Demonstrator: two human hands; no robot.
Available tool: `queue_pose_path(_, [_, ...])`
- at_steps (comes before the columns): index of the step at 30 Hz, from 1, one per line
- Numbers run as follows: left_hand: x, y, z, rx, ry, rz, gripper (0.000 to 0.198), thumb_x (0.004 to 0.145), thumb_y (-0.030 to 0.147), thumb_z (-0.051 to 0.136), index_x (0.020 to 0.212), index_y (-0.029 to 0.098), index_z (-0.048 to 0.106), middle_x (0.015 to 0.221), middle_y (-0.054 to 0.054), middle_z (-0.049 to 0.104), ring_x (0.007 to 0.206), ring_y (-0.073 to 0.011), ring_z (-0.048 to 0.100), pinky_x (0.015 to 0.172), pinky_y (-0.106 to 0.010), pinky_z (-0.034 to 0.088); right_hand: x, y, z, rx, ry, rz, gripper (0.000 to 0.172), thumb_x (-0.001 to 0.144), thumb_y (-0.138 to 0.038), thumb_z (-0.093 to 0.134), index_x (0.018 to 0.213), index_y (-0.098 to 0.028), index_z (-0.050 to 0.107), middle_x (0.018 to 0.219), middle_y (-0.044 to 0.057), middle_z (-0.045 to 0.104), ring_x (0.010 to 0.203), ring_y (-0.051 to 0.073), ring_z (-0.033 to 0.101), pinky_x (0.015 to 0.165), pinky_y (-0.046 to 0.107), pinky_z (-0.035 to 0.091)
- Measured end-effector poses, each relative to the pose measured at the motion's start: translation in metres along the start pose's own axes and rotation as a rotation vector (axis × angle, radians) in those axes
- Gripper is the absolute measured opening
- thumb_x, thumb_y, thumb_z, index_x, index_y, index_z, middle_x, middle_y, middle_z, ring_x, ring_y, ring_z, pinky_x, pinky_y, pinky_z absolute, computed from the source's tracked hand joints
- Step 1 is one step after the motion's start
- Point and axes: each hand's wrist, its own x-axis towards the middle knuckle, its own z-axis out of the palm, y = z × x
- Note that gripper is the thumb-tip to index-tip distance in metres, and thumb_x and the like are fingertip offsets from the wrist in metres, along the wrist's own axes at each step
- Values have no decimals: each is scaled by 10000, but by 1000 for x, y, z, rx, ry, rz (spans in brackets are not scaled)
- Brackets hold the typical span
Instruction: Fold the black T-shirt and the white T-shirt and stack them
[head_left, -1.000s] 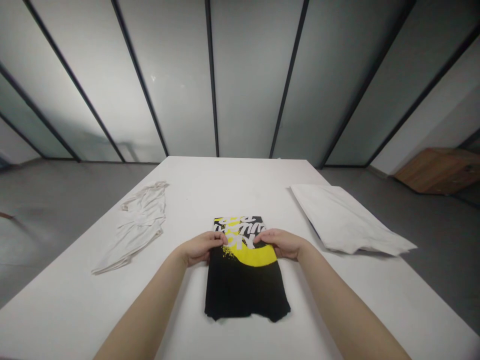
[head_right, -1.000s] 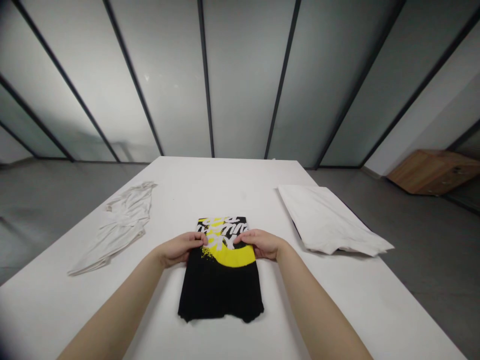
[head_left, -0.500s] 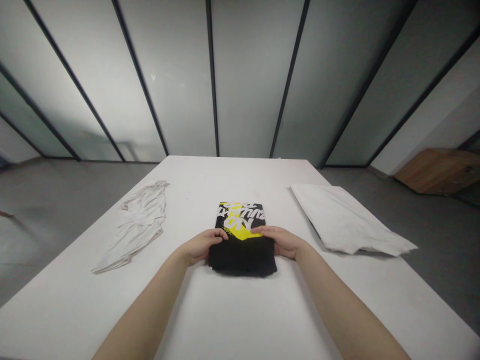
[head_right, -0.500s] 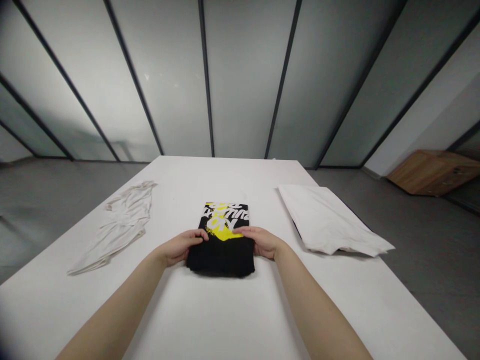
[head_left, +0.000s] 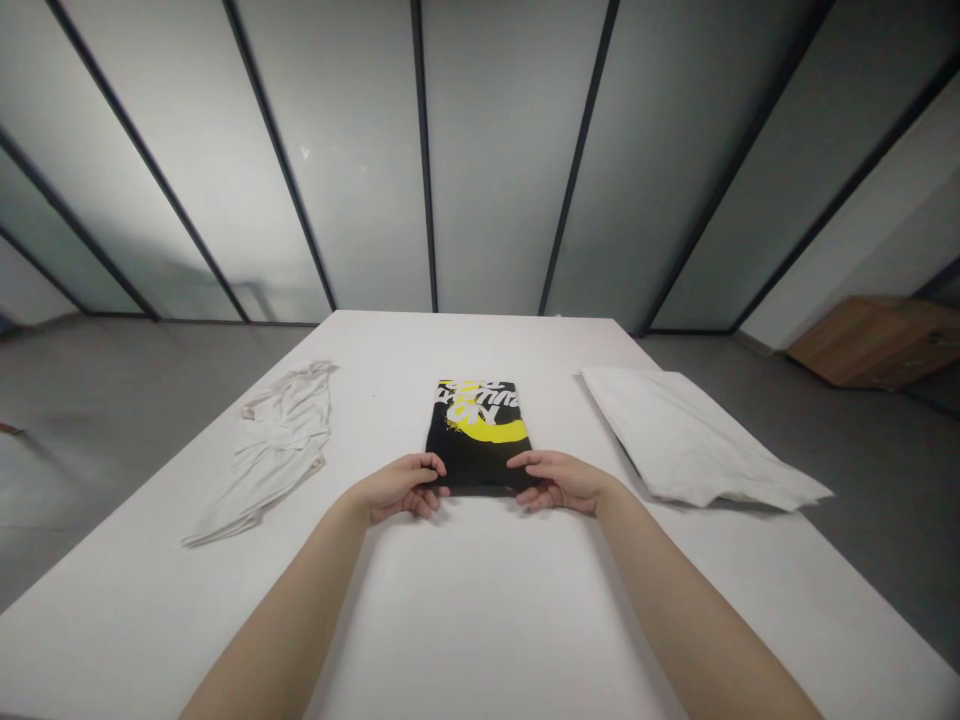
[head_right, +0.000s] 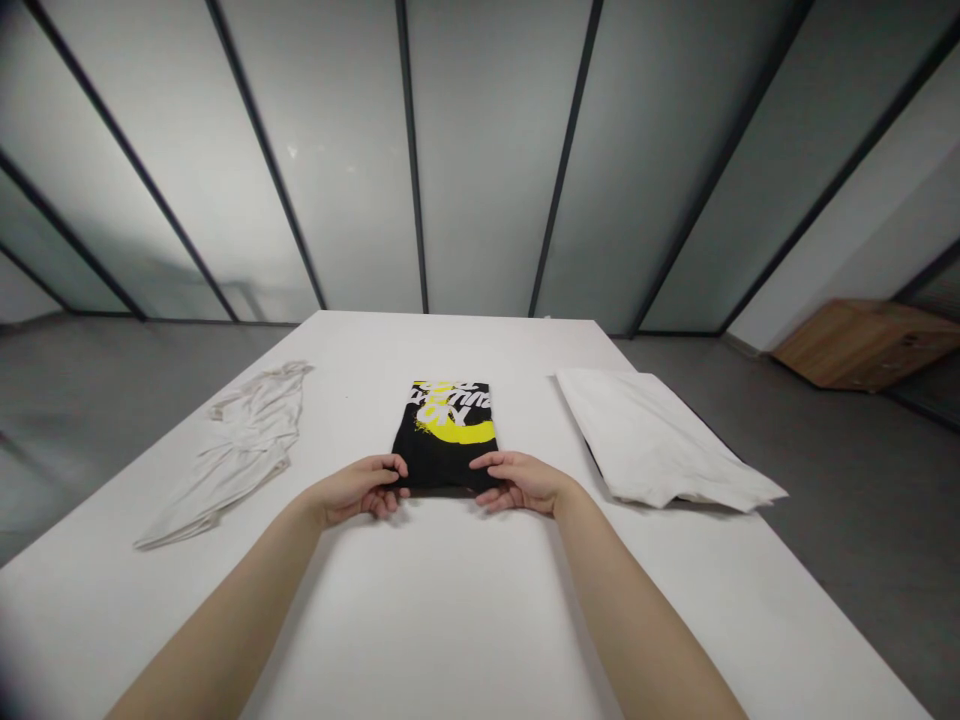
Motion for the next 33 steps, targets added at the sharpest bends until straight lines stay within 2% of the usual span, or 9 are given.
queue_pose_path(6, [-5,2,-7,59,48,21,455,869,504,790,1128,221,545,866,-100,785,596,-151,716,538,-208,505,0,-3,1,63,47,-123,371,927,-264,720,1284,-212,636,1161,110,771,933,208,788,955,423,635])
queue_pose_path(11, [-1,-3,-6,224,193,65,445,915,532,716,1180,209,562,636,-36,723,488,-153,652,460,-197,432,24,0,-2,32,425,-388,363,886,-319,735,1224,-249,625,1149,101,762,989,231,754,904,405,636])
queue_pose_path(15, [-9,-1,-2,356,-19,-44,410,851,495,785,1089,209,612,678,-44,746,496,-160,660,440,-204,426,34,2,2,-435,785,-689,303,915,-393,647,1170,-237,694,1268,130,712,1187,293,668,1065,507,551])
queue_pose_path(20, [-22,8,-4,414,-352,-183,449,869,614,722,975,178,739,550,-20,653,346,-102,445,370,-217,289,29,6,47,-1140,560,-860,431,1020,-370,502,1381,-216,681,1506,135,608,1476,300,468,1275,536,302])
queue_pose_path(22, [-17,9,-1,380,-190,17,453,889,640,671,866,190,727,455,25,527,346,-100,376,385,-225,276,29,13,68,-1287,475,-772,530,1033,-378,500,1536,-224,559,1648,111,469,1574,311,328,1295,547,244])
queue_pose_path(24, [-5,8,6,355,170,328,426,919,627,623,833,215,690,527,6,569,455,-140,497,475,-245,403,31,23,82,-1385,453,-641,626,1030,-412,517,1616,-201,454,1720,120,338,1612,353,224,1297,573,208])
queue_pose_path(27, [12,-2,23,553,556,633,324,942,524,627,1051,232,718,1071,-124,763,1064,-284,692,939,-403,546,33,32,90,-1462,438,-508,661,1029,-430,516,1633,-177,424,1735,133,289,1612,382,211,1296,569,193])
queue_pose_path(30, [19,-17,37,895,522,618,453,908,423,694,1328,256,671,1550,-144,570,1521,-367,392,1269,-558,235,31,29,92,-1494,447,-468,636,1018,-389,521,1615,-178,454,1716,130,343,1590,368,281,1289,529,222])
queue_pose_path(33, [20,-30,42,1054,391,557,503,942,404,657,1421,256,629,1635,-141,479,1574,-375,316,1300,-584,129,22,17,99,-1545,482,-446,541,1016,-336,509,1519,-144,563,1622,174,491,1487,369,449,1230,501,326])
